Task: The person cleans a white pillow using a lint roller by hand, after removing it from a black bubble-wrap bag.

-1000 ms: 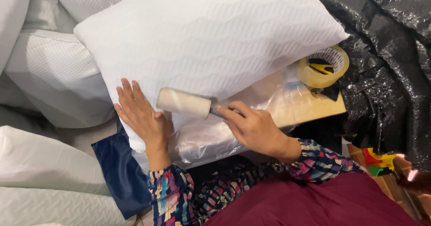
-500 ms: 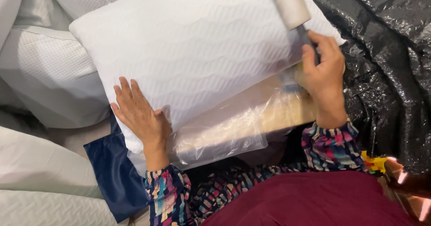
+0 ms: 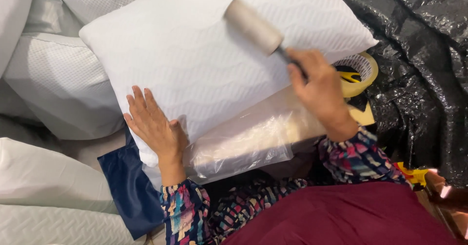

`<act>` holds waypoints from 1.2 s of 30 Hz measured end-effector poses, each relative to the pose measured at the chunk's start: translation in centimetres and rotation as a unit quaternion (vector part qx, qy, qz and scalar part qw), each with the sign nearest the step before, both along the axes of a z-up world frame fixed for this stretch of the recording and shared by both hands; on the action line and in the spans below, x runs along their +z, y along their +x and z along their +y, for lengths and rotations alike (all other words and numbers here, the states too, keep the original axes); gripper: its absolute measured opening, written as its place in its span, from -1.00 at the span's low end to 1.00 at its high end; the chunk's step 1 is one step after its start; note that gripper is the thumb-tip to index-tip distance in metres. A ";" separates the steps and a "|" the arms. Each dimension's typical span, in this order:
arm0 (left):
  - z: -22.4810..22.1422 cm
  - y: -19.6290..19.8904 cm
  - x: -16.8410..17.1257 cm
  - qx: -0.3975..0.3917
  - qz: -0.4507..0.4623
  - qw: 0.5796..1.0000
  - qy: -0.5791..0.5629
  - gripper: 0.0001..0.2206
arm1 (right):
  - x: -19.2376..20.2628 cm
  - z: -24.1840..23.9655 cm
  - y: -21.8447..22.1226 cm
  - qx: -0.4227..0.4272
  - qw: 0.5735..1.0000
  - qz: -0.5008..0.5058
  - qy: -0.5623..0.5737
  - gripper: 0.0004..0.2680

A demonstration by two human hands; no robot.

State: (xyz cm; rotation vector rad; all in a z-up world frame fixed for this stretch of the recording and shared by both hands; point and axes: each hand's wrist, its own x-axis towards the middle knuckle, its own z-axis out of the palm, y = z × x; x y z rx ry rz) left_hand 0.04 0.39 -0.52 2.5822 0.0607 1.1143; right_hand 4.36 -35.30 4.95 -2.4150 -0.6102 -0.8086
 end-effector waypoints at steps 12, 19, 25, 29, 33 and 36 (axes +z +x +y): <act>0.2 -1.9 0.4 -0.037 -0.021 0.993 -0.112 -0.12 | -0.1 -4.3 1.9 -0.100 0.991 -0.015 0.085 -0.76; 1.6 -3.8 -0.3 0.002 -0.058 0.980 -0.189 -0.13 | -0.3 8.1 -5.8 0.076 0.994 -0.062 -0.044 -0.73; 0.6 -3.8 -0.4 0.015 -0.046 0.983 -0.175 -0.07 | -2.8 9.1 -7.1 0.126 0.986 -0.064 -0.088 -0.76; 0.2 -4.1 0.5 0.024 -0.017 0.991 -0.130 -0.11 | -1.9 4.1 -3.4 0.005 0.998 -0.023 -0.056 -0.71; 0.6 -3.8 0.0 0.016 -0.030 0.992 -0.124 -0.22 | -2.6 -4.4 1.6 -0.043 0.998 -0.032 0.034 -0.77; 1.7 -4.0 0.5 -0.013 -0.040 0.993 -0.108 -0.31 | -3.2 -9.6 4.3 -0.119 0.991 -0.042 0.047 -0.78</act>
